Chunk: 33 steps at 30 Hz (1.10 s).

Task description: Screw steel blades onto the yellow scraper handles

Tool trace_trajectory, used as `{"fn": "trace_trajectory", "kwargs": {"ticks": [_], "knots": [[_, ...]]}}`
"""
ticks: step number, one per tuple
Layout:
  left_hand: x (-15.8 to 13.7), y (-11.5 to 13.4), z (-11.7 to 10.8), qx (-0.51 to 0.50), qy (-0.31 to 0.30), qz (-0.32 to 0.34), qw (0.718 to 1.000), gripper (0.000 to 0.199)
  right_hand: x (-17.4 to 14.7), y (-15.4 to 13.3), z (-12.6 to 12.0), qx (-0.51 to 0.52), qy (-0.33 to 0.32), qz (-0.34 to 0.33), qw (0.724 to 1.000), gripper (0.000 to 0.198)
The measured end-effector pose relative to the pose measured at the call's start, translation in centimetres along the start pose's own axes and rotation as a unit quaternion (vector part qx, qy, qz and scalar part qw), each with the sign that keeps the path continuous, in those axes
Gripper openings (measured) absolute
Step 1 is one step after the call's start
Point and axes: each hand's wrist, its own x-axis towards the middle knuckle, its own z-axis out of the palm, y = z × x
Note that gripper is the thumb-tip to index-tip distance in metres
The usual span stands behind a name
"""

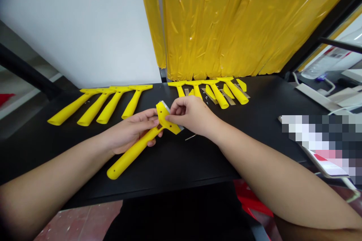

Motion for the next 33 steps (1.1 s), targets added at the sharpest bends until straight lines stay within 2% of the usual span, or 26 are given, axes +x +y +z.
{"fn": "trace_trajectory", "kwargs": {"ticks": [3,6,12,16,21,33], "knots": [[0.0,0.0,0.0,-0.005,-0.001,0.004,1.000,0.028,-0.1,0.1,0.1,0.024,0.016,-0.012,1.000,0.035],[0.0,0.0,0.1,0.001,0.010,0.012,1.000,0.034,-0.2,0.1,0.3,0.069,0.016,0.010,0.997,0.045],[0.1,-0.1,0.8,0.053,0.058,0.023,0.997,0.028,0.0,-0.2,0.9,0.132,-0.033,0.065,0.989,0.044],[-0.1,0.1,1.2,0.057,0.074,0.002,0.996,0.021,0.0,-0.6,1.2,0.166,-0.070,0.074,0.981,0.044],[-0.2,0.0,1.2,0.031,0.056,0.006,0.998,0.017,0.0,-0.5,1.1,0.203,-0.092,0.091,0.971,0.042],[-0.1,0.0,0.6,0.051,0.043,0.059,0.996,0.021,-0.4,-1.1,0.6,0.217,-0.187,0.230,0.930,0.040]]}}
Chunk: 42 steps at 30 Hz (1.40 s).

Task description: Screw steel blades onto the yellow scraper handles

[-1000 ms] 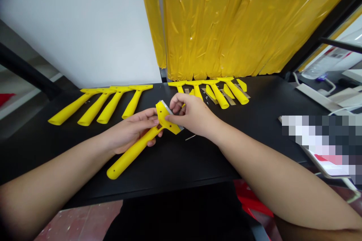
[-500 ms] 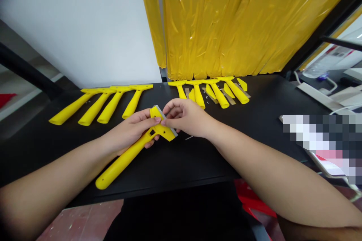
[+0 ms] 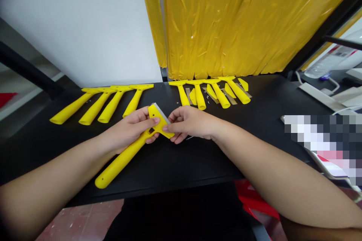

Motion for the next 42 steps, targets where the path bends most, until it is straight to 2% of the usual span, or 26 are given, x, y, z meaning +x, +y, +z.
{"fn": "trace_trajectory", "kwargs": {"ticks": [6,10,13,15,17,18,20,22,24,27,30,35,42], "knots": [[0.0,0.0,0.0,-0.002,-0.018,0.004,1.000,0.019,0.0,0.1,-0.3,0.002,-0.015,-0.013,1.000,0.040],[0.0,-0.1,-0.1,-0.006,-0.004,-0.007,1.000,0.016,0.2,0.2,-0.2,-0.011,-0.015,-0.025,1.000,0.040],[0.1,-0.3,-0.3,-0.015,0.006,-0.019,1.000,0.016,0.3,0.2,0.0,-0.066,-0.005,-0.040,0.997,0.038],[0.1,-0.3,-0.5,-0.029,0.017,-0.033,0.999,0.016,0.4,0.3,-0.2,-0.141,0.023,-0.087,0.986,0.033],[0.2,-0.2,-0.7,-0.036,0.026,-0.044,0.998,0.014,0.4,0.5,-1.0,-0.239,0.104,-0.187,0.947,0.024],[0.2,-0.2,-0.8,-0.035,0.030,-0.049,0.998,0.014,0.5,0.5,-1.6,-0.290,0.159,-0.246,0.911,0.020],[0.3,-0.2,-1.0,-0.028,0.038,-0.056,0.997,0.012,0.7,0.7,-3.1,-0.381,0.264,-0.340,0.818,0.012],[0.4,-0.3,-1.2,-0.023,0.049,-0.064,0.996,0.011,1.1,0.7,-4.5,-0.447,0.312,-0.372,0.751,0.012],[0.4,-0.4,-1.4,-0.018,0.054,-0.069,0.996,0.011,1.6,0.6,-5.4,-0.498,0.318,-0.370,0.717,0.016],[0.4,-0.6,-1.5,-0.009,0.046,-0.073,0.996,0.011,2.7,-0.2,-5.7,-0.572,0.287,-0.339,0.690,0.020],[0.2,-0.6,-1.5,0.003,0.035,-0.070,0.997,0.012,4.1,-1.3,-5.4,-0.637,0.241,-0.280,0.677,0.022],[0.1,-0.6,-1.5,0.018,0.033,-0.067,0.997,0.012,6.1,-3.0,-5.2,-0.711,0.124,-0.236,0.651,0.028],[0.3,-0.6,-1.6,0.020,0.025,-0.068,0.997,0.010,6.3,-3.6,-4.6,-0.771,0.098,-0.184,0.602,0.032]]}}
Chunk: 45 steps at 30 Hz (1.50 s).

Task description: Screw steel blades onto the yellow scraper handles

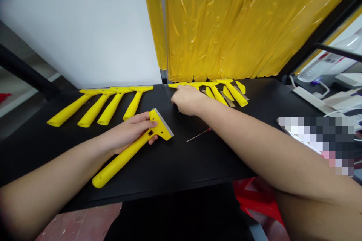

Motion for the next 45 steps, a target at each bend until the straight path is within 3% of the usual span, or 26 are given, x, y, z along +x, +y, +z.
{"fn": "trace_trajectory", "kwargs": {"ticks": [7,24,35,42,45], "knots": [[0.0,0.0,0.1,-0.009,-0.006,0.004,1.000,0.009,-0.6,-0.3,0.1,-0.020,-0.002,-0.016,1.000,0.028],[0.0,-0.1,0.0,0.003,-0.004,-0.004,1.000,0.006,-5.7,-5.1,0.3,-0.028,-0.039,-0.010,0.999,0.021],[-0.1,0.3,0.2,0.018,-0.016,-0.023,0.999,0.007,-7.4,-4.4,0.6,0.134,-0.009,0.024,0.991,0.021],[-0.1,0.4,0.3,0.018,-0.033,-0.032,0.999,0.013,-7.6,-3.1,1.4,0.225,0.049,-0.005,0.973,0.016],[-0.1,0.4,0.3,0.014,-0.041,-0.031,0.999,0.012,-7.6,-3.0,1.4,0.288,0.096,0.006,0.953,0.017]]}}
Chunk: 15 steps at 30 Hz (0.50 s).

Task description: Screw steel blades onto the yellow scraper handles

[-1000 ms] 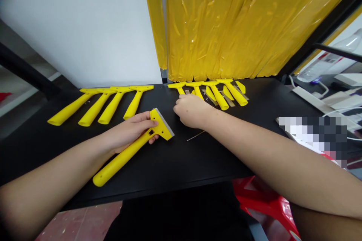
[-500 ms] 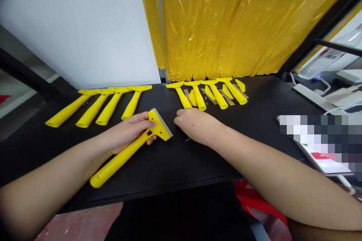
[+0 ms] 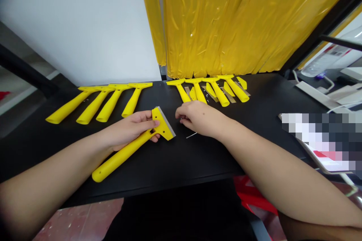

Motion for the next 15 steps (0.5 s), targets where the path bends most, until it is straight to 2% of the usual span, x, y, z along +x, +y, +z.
{"fn": "trace_trajectory", "kwargs": {"ticks": [2,4,6,8,11,15], "knots": [[0.0,-0.1,0.1,0.000,-0.006,0.005,1.000,0.010,0.0,-0.1,0.0,0.094,0.047,0.019,0.994,0.014],[0.1,-0.2,0.3,0.003,-0.017,0.010,1.000,0.010,0.2,-0.4,0.2,0.215,0.081,0.043,0.972,0.006],[0.1,-0.4,0.5,0.004,-0.033,0.011,0.999,0.009,0.4,-0.6,0.4,0.319,0.093,0.066,0.941,0.012],[0.1,-0.6,0.7,0.005,-0.049,0.012,0.999,0.007,0.6,-0.8,0.7,0.383,0.081,0.083,0.917,0.017],[0.2,-0.8,1.0,0.005,-0.063,0.017,0.998,0.005,0.7,-1.1,1.1,0.401,0.058,0.085,0.910,0.015],[0.4,-1.0,1.0,0.010,-0.069,0.021,0.997,0.009,0.8,-1.3,1.2,0.359,0.055,0.066,0.929,0.011]]}}
